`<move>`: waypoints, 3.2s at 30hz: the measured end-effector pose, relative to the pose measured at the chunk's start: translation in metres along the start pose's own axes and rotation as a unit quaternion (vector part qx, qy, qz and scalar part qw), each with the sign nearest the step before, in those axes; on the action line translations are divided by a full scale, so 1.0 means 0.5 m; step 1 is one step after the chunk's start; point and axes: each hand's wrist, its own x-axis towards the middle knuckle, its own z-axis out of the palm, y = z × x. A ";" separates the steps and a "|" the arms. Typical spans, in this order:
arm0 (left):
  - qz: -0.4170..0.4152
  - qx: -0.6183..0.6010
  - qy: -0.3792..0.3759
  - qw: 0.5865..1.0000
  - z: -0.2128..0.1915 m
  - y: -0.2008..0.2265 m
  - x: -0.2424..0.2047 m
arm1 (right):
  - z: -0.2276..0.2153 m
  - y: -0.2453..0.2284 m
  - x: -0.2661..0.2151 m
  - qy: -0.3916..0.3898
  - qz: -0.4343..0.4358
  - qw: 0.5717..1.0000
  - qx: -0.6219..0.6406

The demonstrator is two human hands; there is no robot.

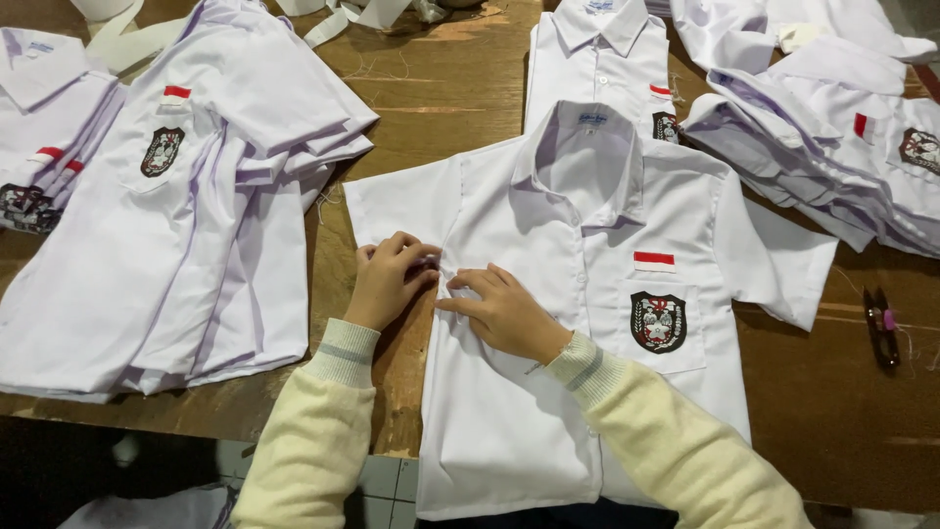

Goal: Folding white school shirts and trimming loose threads with snips on a factory work table.

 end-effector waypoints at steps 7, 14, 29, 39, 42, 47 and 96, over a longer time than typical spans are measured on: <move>0.029 0.018 0.040 0.999 0.019 -0.011 0.004 | 0.004 0.003 0.000 0.004 -0.001 1.000 0.012; 0.035 0.004 0.027 0.999 0.012 -0.006 0.002 | 0.019 0.009 -0.003 0.016 0.000 1.000 0.001; 0.057 0.039 0.020 0.997 0.034 -0.054 -0.010 | -0.260 0.112 -0.195 0.198 0.277 0.936 -0.086; 0.049 0.175 0.089 0.979 0.105 -0.129 -0.030 | -0.348 0.252 -0.579 0.291 0.629 0.674 -0.256; 0.045 0.175 0.091 0.979 0.098 -0.120 -0.033 | -0.338 0.273 -0.604 0.283 0.666 0.642 -0.254; 0.047 0.174 0.067 0.981 0.072 -0.093 -0.032 | -0.322 0.284 -0.620 0.279 0.686 0.626 -0.246; 0.056 0.082 0.059 0.993 0.068 -0.049 0.007 | -0.038 -0.024 0.100 0.085 0.221 0.893 0.383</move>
